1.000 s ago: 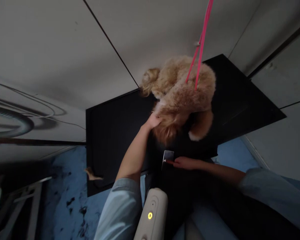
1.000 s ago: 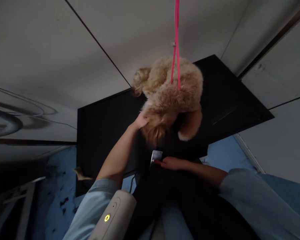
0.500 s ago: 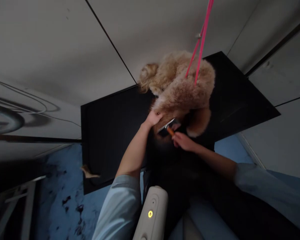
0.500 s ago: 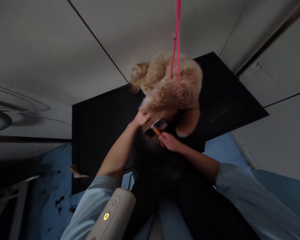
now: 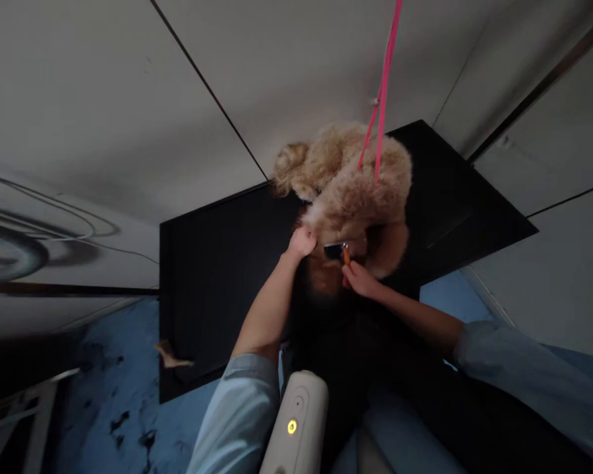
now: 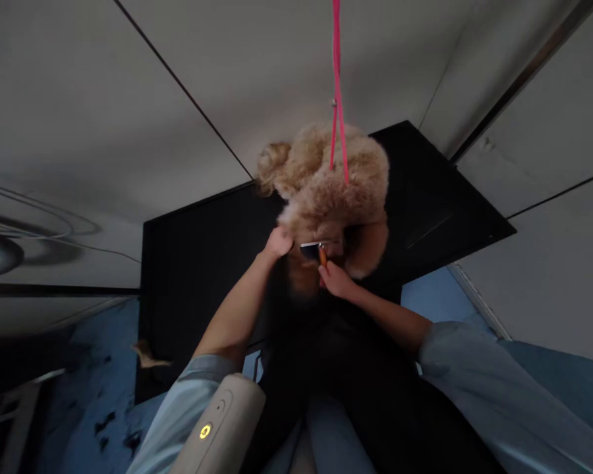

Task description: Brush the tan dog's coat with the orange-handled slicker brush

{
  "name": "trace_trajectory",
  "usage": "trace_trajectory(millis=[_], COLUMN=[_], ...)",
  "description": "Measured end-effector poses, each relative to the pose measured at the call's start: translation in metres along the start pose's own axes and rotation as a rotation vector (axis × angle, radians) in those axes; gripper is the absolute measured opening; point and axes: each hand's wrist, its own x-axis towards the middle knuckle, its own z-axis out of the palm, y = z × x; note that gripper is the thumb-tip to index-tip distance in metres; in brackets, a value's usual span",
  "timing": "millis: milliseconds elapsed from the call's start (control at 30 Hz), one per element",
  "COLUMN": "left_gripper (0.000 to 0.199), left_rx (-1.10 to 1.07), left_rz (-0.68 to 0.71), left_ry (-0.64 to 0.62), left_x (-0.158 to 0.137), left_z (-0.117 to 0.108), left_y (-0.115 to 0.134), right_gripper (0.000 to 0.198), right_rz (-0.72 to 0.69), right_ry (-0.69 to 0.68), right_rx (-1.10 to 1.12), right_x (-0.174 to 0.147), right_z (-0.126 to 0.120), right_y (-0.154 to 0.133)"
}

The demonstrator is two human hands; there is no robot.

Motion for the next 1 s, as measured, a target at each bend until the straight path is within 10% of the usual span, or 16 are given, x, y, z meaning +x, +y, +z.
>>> trace_trajectory(millis=[133, 267, 467, 633, 800, 1000], left_gripper=[0.038, 0.035, 0.021, 0.031, 0.028, 0.036], left_rx=[0.172, 0.195, -0.165, -0.705, -1.344, -1.516], left_rz=[-0.054, -0.11, 0.087, -0.166, -0.171, -0.31], left_ry=[-0.013, 0.027, 0.512, 0.065, 0.065, -0.061], left_x=[-0.001, -0.005, -0.059, -0.062, -0.032, -0.034], left_z=[-0.002, -0.004, 0.021, 0.079, 0.103, 0.1], left_y=[0.011, 0.02, 0.036, 0.061, 0.083, 0.09], right_gripper=[0.03, 0.031, 0.032, 0.038, 0.042, 0.041], right_rz=[0.027, -0.086, 0.077, 0.113, 0.167, 0.156], right_ry=[-0.272, -0.014, -0.099, -0.184, -0.167, -0.337], right_rx=[-0.021, -0.204, -0.458, -0.474, -0.479, -0.536], right_x=[-0.022, -0.01, -0.013, -0.039, -0.067, -0.113], right_z=[0.003, -0.014, -0.012, -0.015, -0.033, -0.048], right_y=[0.013, 0.006, 0.031, 0.048, 0.052, 0.054])
